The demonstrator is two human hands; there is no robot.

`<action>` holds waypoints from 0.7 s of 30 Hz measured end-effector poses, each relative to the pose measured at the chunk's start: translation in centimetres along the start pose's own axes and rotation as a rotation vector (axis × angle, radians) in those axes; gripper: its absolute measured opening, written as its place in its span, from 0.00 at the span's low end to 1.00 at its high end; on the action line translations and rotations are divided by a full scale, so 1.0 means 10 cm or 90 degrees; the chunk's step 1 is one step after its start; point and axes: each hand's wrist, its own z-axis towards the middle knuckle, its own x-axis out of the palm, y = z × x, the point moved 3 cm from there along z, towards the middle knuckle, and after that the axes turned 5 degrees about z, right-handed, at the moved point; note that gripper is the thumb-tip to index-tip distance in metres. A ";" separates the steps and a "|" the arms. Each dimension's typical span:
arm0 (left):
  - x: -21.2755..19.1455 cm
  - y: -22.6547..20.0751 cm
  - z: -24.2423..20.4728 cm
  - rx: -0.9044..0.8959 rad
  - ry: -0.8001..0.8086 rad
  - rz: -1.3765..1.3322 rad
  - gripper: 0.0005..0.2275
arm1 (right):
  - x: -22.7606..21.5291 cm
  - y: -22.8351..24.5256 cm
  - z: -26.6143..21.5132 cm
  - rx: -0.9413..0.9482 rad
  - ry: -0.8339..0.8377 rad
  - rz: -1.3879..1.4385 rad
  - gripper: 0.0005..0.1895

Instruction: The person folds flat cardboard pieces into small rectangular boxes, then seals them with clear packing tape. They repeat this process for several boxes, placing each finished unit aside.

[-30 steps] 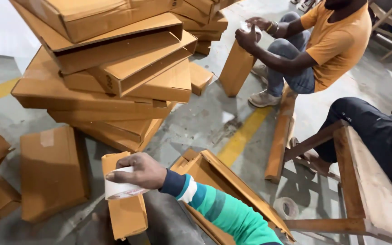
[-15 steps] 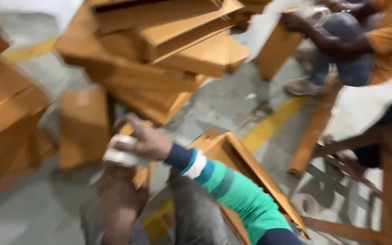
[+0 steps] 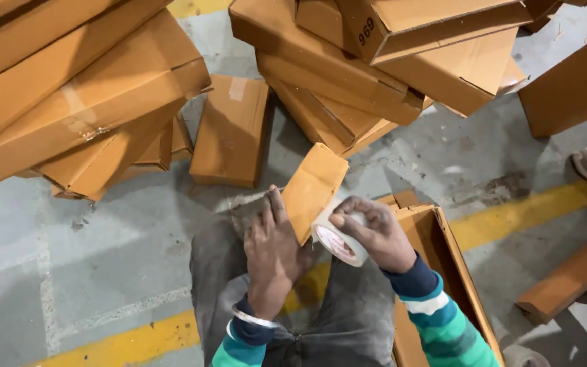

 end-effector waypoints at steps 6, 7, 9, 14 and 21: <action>-0.01 0.00 0.19 -0.027 0.082 0.073 0.55 | -0.12 -0.41 0.18 0.001 0.047 -0.045 0.07; 0.03 0.03 0.19 -0.013 0.066 0.075 0.53 | -0.13 -0.55 0.23 0.044 0.059 -0.030 0.07; 0.04 0.07 0.26 0.005 0.050 0.081 0.52 | -0.13 -0.71 0.39 0.083 0.067 -0.010 0.08; -0.38 -0.15 0.27 0.254 -0.186 -0.010 0.33 | -0.07 -0.68 0.57 -0.094 0.069 -0.134 0.09; -0.04 -0.51 0.27 0.319 0.019 0.095 0.10 | -0.21 -1.08 0.59 -0.186 0.102 0.013 0.14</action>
